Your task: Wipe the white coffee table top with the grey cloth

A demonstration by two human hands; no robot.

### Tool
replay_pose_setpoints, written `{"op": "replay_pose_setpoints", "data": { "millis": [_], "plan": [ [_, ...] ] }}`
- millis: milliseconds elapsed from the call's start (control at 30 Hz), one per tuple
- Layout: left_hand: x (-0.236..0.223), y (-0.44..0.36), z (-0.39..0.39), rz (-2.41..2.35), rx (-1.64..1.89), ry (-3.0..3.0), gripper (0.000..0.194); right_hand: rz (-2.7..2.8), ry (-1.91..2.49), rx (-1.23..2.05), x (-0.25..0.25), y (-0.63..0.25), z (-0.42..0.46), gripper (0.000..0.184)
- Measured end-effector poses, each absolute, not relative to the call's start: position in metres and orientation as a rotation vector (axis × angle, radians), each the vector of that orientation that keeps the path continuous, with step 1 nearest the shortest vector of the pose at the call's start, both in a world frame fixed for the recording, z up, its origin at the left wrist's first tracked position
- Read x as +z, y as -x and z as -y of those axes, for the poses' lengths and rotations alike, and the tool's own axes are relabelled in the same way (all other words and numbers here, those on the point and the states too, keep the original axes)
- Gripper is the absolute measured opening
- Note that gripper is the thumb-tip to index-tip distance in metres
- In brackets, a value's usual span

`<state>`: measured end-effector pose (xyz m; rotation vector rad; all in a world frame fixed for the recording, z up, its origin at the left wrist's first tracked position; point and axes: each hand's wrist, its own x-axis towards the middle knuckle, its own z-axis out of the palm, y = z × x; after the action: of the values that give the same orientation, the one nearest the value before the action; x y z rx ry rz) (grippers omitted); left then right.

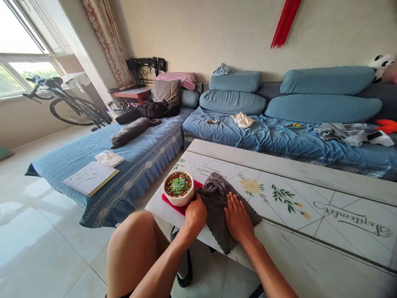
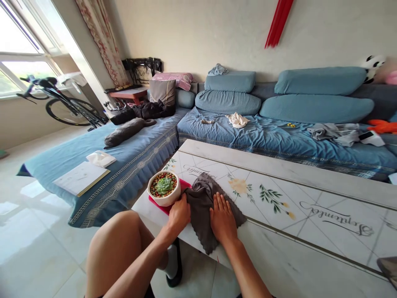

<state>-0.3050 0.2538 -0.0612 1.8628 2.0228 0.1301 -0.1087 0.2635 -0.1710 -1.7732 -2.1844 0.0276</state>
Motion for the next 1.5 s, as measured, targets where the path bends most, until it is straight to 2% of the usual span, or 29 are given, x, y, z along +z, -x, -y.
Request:
{"op": "replay_pose_setpoints", "data": {
  "millis": [133, 233, 333, 400, 467, 567, 700, 800, 900, 967, 1067, 1200, 1267, 1367, 1433, 1500],
  "plan": [
    [-0.079, 0.263, -0.242, -1.885, 0.003, -2.046, 0.079, 2.101, 1.842, -0.067, -0.196, 0.035, -0.227, 0.067],
    [-0.089, 0.232, -0.234, -1.638, -0.055, -2.216, 0.088, 1.978, 1.993, -0.164, -0.198, -0.041, -0.189, 0.075],
    [-0.097, 0.229, -0.214, -1.569, 0.047, -2.300, 0.072, 1.858, 2.088, -0.301, -0.175, -0.080, -0.167, 0.083],
    [-0.107, 0.244, -0.195, -1.559, 0.231, -2.429, 0.057, 1.973, 1.998, -0.296, -0.158, -0.072, -0.172, 0.077],
    [-0.123, 0.266, -0.180, -1.536, 0.484, -2.589, 0.049, 2.236, 1.834, -0.137, -0.149, -0.046, -0.196, 0.067],
    [-0.148, 0.293, -0.172, -1.515, 0.734, -2.685, 0.048, 2.416, 1.749, 0.085, -0.142, 0.012, -0.260, 0.062],
    [-0.163, 0.302, -0.177, -1.501, 0.781, -2.648, 0.045, 2.434, 1.726, 0.184, -0.131, 0.091, -0.316, 0.061],
    [-0.164, 0.300, -0.178, -1.498, 0.848, -2.634, 0.045, 2.576, 1.515, 0.237, -0.133, 0.110, -0.284, 0.062],
    [-0.166, 0.298, -0.177, -1.484, 0.915, -2.615, 0.046, 2.598, 1.528, 0.222, -0.147, 0.064, -0.225, 0.064],
    [-0.168, 0.298, -0.175, -1.482, 0.938, -2.592, 0.047, 2.468, 1.706, 0.182, -0.151, 0.012, -0.211, 0.064],
    [-0.169, 0.299, -0.175, -1.491, 0.974, -2.563, 0.047, 2.208, 1.977, 0.138, -0.139, -0.033, -0.261, 0.068],
    [-0.168, 0.296, -0.177, -1.485, 0.972, -2.582, 0.047, 2.196, 1.957, 0.165, -0.122, 0.030, -0.376, 0.069],
    [-0.166, 0.296, -0.177, -1.482, 0.907, -2.619, 0.049, 2.299, 1.815, 0.214, -0.119, 0.083, -0.397, 0.064],
    [-0.162, 0.307, -0.172, -1.465, 0.723, -2.696, 0.054, 2.480, 1.564, 0.313, -0.119, 0.121, -0.357, 0.057],
    [-0.161, 0.324, -0.165, -1.363, 0.594, -2.768, 0.051, 2.562, 1.440, 0.366, -0.122, 0.104, -0.300, 0.055],
    [-0.163, 0.343, -0.154, -1.123, 0.531, -2.874, 0.040, 2.561, 1.464, 0.341, -0.126, 0.070, -0.249, 0.056]
  ]
}}
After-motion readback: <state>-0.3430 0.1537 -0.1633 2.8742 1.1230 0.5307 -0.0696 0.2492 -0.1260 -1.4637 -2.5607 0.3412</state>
